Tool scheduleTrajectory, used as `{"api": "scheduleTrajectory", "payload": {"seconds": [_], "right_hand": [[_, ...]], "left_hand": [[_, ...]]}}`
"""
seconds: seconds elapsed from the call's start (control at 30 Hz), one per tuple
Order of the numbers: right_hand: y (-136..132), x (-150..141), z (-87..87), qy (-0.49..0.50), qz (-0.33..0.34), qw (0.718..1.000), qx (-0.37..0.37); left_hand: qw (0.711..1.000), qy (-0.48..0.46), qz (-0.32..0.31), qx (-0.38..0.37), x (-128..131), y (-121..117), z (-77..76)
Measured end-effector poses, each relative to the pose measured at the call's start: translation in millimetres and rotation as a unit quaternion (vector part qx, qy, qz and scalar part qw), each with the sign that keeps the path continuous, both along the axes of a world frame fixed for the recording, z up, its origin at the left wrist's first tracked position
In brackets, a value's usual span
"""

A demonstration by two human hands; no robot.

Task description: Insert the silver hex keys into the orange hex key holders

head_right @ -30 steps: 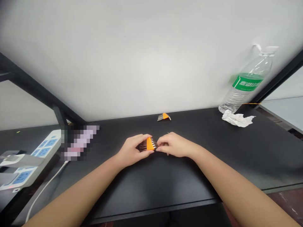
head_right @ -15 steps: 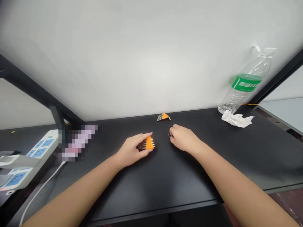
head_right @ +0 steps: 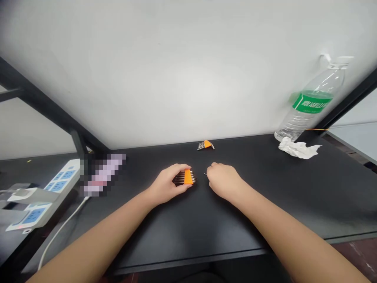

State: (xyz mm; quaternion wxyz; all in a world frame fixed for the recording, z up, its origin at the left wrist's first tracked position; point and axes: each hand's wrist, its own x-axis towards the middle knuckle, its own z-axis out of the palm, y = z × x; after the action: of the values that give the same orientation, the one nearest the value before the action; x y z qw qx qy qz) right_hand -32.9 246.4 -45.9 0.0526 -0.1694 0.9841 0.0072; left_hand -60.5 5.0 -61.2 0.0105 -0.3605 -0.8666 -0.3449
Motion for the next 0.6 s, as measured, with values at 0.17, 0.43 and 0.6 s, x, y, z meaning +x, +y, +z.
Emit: {"api": "scheduleTrajectory", "payload": {"seconds": [0.17,0.43,0.6], "right_hand": [[4.9,-1.2,8.5,-0.006,0.011,0.992,-0.125],[11.6,0.8,15.0,0.020,0.104,0.950,-0.293],[10.5,0.1,12.2,0.039,0.128,0.941,-0.311]], "left_hand": [[1.000,-0.029,0.003,0.005,-0.4,0.8,-0.2],[0.999,-0.036,0.018,0.021,-1.5,-1.4,-4.2],[1.000,-0.015,0.008,0.011,-0.7,-0.9,-2.7]]}}
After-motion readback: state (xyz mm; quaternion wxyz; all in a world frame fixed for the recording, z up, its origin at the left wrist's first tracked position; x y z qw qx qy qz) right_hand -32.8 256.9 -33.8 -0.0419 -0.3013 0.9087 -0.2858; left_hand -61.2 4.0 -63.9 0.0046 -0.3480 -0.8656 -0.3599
